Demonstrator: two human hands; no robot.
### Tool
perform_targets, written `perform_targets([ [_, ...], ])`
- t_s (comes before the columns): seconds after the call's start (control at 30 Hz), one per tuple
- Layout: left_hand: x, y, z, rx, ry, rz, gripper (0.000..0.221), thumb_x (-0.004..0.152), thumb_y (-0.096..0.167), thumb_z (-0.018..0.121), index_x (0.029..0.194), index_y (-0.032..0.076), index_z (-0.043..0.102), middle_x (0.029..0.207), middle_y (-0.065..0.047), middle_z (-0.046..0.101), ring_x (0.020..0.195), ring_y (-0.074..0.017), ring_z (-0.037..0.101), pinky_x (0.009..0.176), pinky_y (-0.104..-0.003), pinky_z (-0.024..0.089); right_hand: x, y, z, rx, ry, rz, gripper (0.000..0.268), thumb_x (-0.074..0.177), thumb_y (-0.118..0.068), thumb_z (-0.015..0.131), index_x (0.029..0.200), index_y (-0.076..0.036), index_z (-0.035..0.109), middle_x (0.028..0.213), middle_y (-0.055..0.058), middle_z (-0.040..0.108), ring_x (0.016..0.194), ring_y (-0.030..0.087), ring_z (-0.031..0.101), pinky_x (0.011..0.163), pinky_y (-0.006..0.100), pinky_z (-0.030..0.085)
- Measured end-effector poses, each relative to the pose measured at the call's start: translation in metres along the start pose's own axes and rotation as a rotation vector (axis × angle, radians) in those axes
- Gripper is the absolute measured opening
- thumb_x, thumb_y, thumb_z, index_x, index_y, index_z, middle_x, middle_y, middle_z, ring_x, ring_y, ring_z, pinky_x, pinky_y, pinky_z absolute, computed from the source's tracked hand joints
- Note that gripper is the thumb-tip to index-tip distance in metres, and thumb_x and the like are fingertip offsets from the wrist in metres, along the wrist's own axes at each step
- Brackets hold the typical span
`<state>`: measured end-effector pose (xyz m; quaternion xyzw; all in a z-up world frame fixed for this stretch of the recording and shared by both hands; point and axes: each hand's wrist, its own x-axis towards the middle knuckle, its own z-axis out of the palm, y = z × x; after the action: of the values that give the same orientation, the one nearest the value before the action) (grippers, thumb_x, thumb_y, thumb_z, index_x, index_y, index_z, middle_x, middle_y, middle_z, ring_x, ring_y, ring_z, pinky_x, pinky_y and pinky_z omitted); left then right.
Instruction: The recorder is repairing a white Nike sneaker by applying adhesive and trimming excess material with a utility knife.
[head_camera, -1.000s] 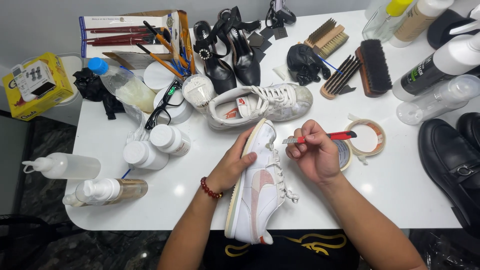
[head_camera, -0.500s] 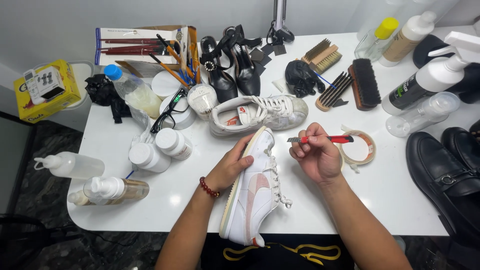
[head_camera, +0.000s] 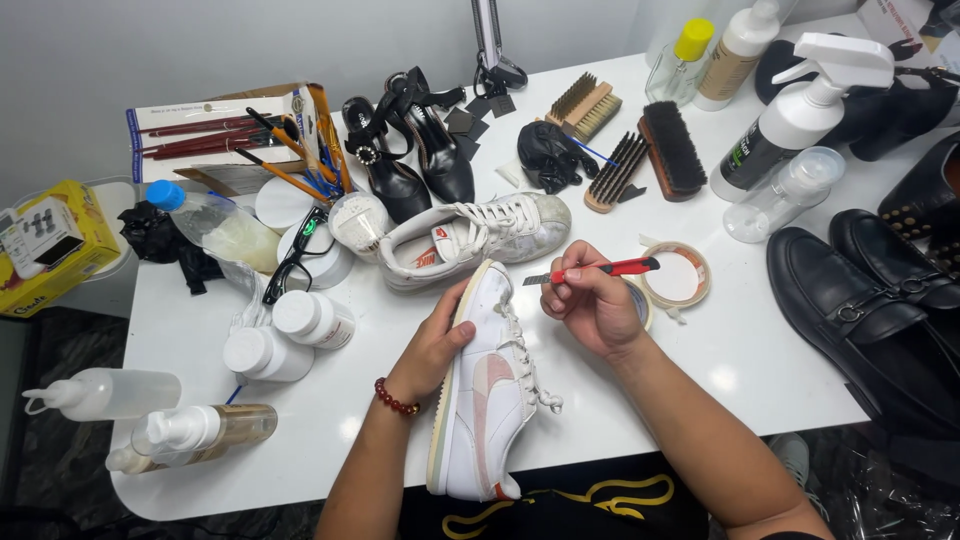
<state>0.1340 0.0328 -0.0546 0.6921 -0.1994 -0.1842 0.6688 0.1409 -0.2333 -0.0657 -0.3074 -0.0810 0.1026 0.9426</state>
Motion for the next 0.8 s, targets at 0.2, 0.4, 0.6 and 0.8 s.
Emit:
perform_targets([
  [0.2, -0.002, -0.003, 0.002, 0.011, 0.039, 0.014, 0.078, 0.093, 0.043, 0.058, 0.157, 0.004, 0.036, 0.151, -0.020, 0.052, 0.140, -0.0275, 0.051, 0.116, -0.038, 0.039, -0.010, -0.011, 0.022, -0.161, 0.002, -0.059, 0.007, 0.095, -0.007, 0.063, 0.098, -0.008, 0.056, 0.081, 0.008, 0.060, 0.074, 0.022, 0.057, 0.067, 0.035, 0.046],
  [0.4, -0.004, -0.002, 0.004, -0.082, 0.064, -0.008, 0.075, 0.095, 0.039, 0.060, 0.156, 0.004, 0.037, 0.148, -0.018, 0.054, 0.123, -0.0228, 0.063, 0.103, -0.033, 0.051, -0.065, 0.007, 0.035, -0.527, -0.078, -0.244, 0.008, 0.099, -0.003, 0.064, 0.101, -0.003, 0.056, 0.085, 0.014, 0.063, 0.080, 0.024, 0.061, 0.072, 0.037, 0.053],
  [0.6, -0.004, -0.008, 0.001, -0.042, 0.091, -0.017, 0.071, 0.095, 0.038, 0.062, 0.154, 0.004, 0.044, 0.133, -0.018, 0.066, 0.106, -0.0193, 0.069, 0.091, -0.030, 0.056, -0.087, 0.034, 0.038, -0.619, -0.009, -0.273, 0.009, 0.098, 0.000, 0.064, 0.104, 0.001, 0.056, 0.090, 0.019, 0.066, 0.085, 0.026, 0.066, 0.080, 0.040, 0.057],
  [0.8, -0.004, -0.011, 0.004, -0.257, -0.033, -0.065, 0.070, 0.094, 0.036, 0.066, 0.151, 0.001, 0.047, 0.138, -0.019, 0.064, 0.112, -0.0209, 0.070, 0.094, -0.033, 0.058, -0.099, 0.052, 0.038, -0.739, 0.024, -0.378, 0.012, 0.100, -0.001, 0.063, 0.108, 0.000, 0.054, 0.090, 0.018, 0.066, 0.078, 0.026, 0.067, 0.080, 0.041, 0.059],
])
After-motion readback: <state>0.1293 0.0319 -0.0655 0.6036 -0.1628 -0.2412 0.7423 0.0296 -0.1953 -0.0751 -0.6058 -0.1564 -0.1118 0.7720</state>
